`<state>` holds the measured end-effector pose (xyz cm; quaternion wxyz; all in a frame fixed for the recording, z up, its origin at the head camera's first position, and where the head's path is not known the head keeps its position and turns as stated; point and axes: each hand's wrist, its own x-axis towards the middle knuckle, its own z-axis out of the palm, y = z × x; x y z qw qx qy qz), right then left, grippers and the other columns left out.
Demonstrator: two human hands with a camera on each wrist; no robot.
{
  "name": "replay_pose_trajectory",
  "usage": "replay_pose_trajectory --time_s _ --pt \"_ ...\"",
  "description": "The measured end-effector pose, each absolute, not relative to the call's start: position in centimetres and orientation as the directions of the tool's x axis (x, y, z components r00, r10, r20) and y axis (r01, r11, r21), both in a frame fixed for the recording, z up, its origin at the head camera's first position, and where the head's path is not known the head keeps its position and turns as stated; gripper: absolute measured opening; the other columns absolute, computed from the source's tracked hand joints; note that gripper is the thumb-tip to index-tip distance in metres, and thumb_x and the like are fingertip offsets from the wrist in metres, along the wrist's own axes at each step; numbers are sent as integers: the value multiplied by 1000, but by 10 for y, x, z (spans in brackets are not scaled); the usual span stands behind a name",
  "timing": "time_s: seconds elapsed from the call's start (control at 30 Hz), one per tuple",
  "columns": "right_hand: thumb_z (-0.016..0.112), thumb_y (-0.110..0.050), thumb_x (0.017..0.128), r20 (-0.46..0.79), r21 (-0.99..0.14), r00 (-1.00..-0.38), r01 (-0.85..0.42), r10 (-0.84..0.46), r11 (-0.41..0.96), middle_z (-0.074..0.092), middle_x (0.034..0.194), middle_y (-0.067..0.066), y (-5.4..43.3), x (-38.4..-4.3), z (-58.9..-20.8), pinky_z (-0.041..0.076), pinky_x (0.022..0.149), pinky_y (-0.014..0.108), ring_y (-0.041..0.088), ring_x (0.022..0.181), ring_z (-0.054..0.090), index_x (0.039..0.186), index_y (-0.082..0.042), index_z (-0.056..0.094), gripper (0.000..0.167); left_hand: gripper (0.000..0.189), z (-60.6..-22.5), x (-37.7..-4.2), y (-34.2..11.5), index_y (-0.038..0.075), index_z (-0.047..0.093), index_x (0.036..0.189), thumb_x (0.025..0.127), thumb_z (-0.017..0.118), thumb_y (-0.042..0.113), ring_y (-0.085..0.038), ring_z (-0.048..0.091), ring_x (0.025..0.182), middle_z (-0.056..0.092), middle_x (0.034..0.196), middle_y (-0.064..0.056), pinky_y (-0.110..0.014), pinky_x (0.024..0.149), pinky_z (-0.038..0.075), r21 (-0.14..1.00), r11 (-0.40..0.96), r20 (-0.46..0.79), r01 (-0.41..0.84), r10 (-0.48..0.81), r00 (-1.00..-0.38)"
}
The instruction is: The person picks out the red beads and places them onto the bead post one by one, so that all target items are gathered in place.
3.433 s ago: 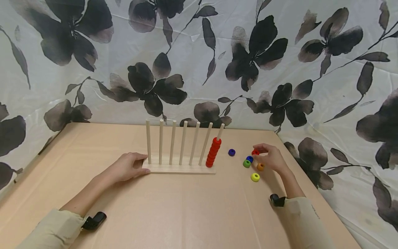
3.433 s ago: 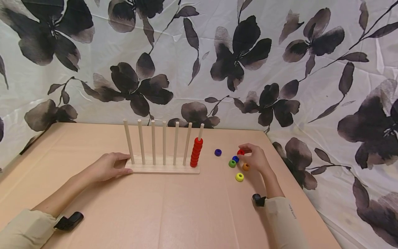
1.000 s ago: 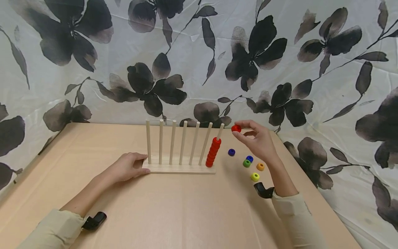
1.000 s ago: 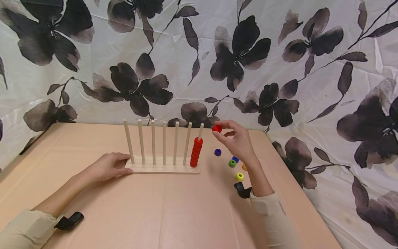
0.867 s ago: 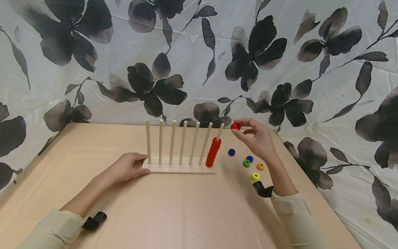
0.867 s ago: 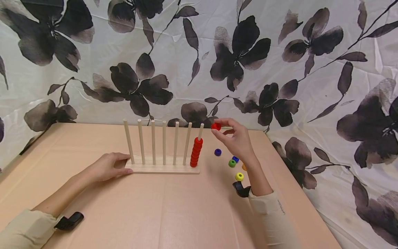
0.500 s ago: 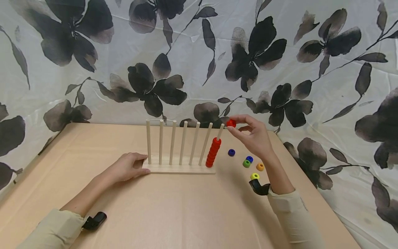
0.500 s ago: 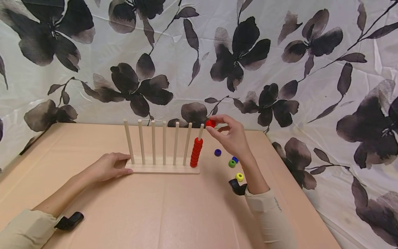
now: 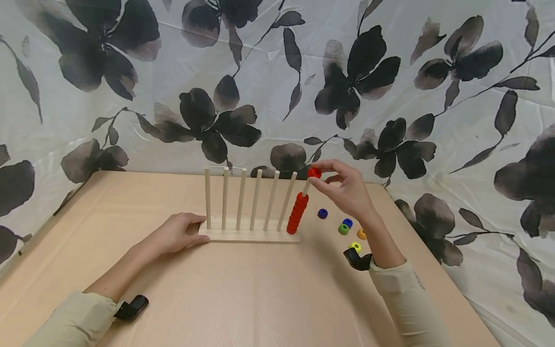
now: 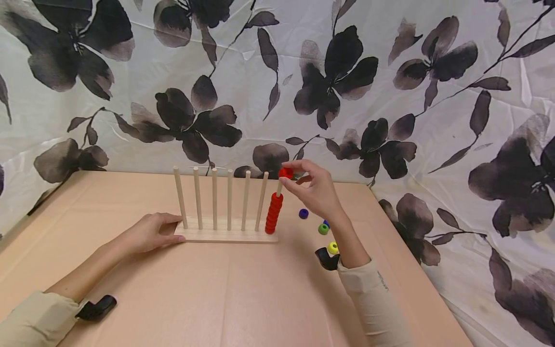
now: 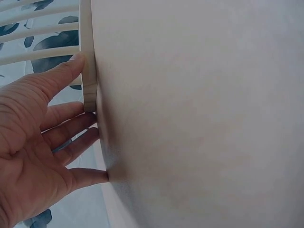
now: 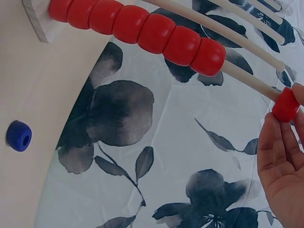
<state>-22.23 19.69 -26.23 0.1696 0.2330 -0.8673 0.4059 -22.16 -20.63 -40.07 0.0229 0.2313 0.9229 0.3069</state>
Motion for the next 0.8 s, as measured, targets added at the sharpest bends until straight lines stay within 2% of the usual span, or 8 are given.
replay_pose_trajectory --time_s 0.13,0.4,0.67,0.8 --pt "77 -13 94 475 -612 -833 -545 -285 573 70 119 10 195 -225 -262 55 88 22 21 107 62 128 -4 68 37 66 -401 -221 -206 -14 60 133 89 82 30 -52 53 128 62 131 -32 -61 107 44 579 705 96 410 440 -893" --pt "78 -16 93 381 -627 -872 -487 -306 608 71 116 10 194 -223 -276 57 92 43 25 109 62 132 -5 65 42 65 -402 -220 -204 -14 60 132 89 82 30 -52 53 128 63 131 -32 -61 107 45 576 701 102 420 447 -888" --pt "79 -16 92 332 -643 -896 -444 -295 624 71 118 10 200 -222 -292 58 91 47 28 113 65 121 -5 66 34 66 -401 -218 -204 -14 60 132 88 82 31 -52 54 127 63 130 -32 -61 106 45 572 702 107 424 449 -887" --pt "80 -18 91 328 -646 -899 -437 -289 626 71 120 10 203 -217 -297 58 92 48 28 113 65 124 -6 66 37 66 -400 -219 -204 -14 59 133 89 81 31 -52 53 129 62 132 -32 -61 107 45 574 704 97 419 449 -888"
